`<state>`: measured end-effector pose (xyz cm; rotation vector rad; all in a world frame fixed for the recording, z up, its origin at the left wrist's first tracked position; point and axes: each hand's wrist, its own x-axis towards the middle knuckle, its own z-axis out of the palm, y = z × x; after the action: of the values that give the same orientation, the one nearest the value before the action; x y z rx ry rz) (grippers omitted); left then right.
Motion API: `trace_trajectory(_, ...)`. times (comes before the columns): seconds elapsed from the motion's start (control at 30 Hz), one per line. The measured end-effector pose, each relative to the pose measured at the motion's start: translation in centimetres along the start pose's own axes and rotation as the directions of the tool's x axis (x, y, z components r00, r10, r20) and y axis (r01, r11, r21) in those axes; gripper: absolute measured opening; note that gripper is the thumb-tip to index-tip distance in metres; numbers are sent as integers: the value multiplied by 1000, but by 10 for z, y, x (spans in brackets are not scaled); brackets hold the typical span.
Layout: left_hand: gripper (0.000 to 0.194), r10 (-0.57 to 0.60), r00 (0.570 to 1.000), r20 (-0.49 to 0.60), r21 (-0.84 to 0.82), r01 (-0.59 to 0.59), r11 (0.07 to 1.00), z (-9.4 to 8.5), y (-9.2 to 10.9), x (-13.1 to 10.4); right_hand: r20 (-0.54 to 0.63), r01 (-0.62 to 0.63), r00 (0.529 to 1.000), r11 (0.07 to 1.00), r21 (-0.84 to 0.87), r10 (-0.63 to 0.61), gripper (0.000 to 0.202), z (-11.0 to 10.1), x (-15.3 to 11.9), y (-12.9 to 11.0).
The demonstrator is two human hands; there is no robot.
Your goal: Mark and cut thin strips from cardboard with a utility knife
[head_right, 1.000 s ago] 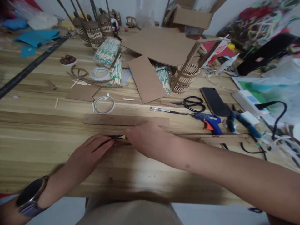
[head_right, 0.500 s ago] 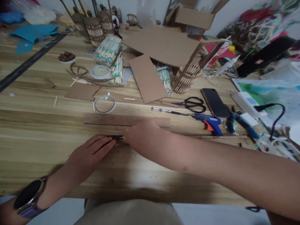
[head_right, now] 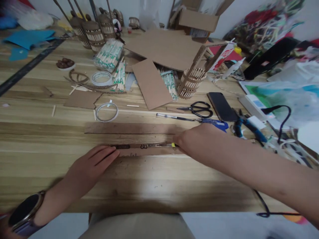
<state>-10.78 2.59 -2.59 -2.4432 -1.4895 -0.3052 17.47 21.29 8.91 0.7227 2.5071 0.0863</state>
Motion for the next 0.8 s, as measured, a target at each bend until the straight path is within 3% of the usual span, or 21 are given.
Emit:
trace_trajectory(0.1, 38, -13, 997, -79, -32, 11, 999, 4, 6, 4, 84, 49, 995, 998, 39, -52, 16, -17, 7, -8)
trace_trajectory(0.17, 34, -44, 992, -115, -85, 34, 996, 5, 10, 6, 57, 59, 996, 994, 89, -64, 19, -29, 18, -25)
trace_trajectory(0.37, 30, -170, 983, -71, -173, 156, 972, 4, 9, 3, 16, 80, 997, 995, 66, -81, 21, -35, 50, -74)
trace_trajectory(0.53, 28, -166, 982, -91, -144, 151, 978, 4, 6, 0, -2, 158, 987, 987, 27, -158, 22, -28, 58, -86)
trace_trajectory(0.63, 30, -146, 984, -100, -131, 133, 982, 4, 4, 0, 4, 189, 982, 982, 5, -189, 27, -36, 58, -92)
trace_trajectory(0.8, 30, -125, 984, -127, -140, 107, 984, 4, 3, 0, 111, 182, 978, 983, -38, -177, 32, -52, 62, -99)
